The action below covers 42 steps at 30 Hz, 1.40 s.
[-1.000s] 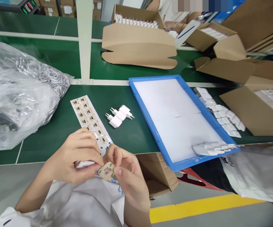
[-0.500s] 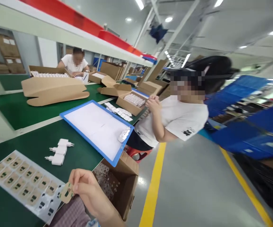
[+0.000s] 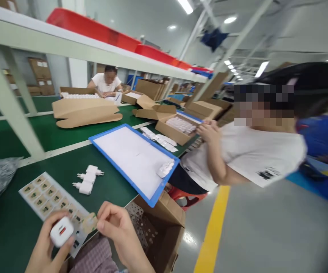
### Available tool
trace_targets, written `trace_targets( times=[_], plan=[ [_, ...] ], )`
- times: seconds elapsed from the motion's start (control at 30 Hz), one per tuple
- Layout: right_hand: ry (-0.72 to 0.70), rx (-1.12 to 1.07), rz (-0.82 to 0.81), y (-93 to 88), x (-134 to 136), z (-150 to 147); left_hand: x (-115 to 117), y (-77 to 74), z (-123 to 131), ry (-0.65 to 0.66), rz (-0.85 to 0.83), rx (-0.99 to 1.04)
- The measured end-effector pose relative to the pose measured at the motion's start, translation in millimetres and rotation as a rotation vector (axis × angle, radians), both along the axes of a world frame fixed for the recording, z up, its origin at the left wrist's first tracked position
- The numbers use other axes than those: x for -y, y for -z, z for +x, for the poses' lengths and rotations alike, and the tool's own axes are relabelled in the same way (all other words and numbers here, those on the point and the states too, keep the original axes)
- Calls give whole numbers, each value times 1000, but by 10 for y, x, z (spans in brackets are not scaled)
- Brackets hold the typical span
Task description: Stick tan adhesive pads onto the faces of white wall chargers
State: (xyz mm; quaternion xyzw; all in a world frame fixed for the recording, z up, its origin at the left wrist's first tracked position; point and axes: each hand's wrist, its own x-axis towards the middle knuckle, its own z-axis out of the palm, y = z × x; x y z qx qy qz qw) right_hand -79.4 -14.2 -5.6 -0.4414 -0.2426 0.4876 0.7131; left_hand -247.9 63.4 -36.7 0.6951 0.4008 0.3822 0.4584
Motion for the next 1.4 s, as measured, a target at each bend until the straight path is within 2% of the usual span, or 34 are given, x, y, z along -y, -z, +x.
trace_targets(
  times=[0.07,0.17,0.23,0.33,0.4,0.53,0.7,0.87,0.93,1.07,1.27,1.4],
  plan=[
    [38,48,26,4,-40,-52,-30,-47,74,-27,-113,87],
    [45,75,30,-33,-100,-113,-83,-133,119,62,-56,204],
    [18,80,31,-59,-126,-148,-98,-183,100,148,-2,185],
    [4,117,52,-51,-139,-210,-70,-229,45,245,-12,102],
    [16,138,79,-14,-136,-257,-38,-230,20,281,-27,102],
    [29,92,121,38,-108,-361,-1,-191,19,335,-4,253],
    [33,-2,100,-43,-88,-445,1,-176,46,336,-5,357],
    [275,-83,172,-164,-121,-368,18,-163,57,374,-64,464],
    [239,-115,174,-203,-106,-332,28,-160,50,374,-72,407],
    [79,-164,175,-198,-68,-318,51,-189,27,337,-68,221],
    [237,-14,306,-161,-84,-268,79,-195,0,339,-57,129],
    [92,-9,297,-177,-53,-258,89,-155,-20,341,-42,116]
  ],
)
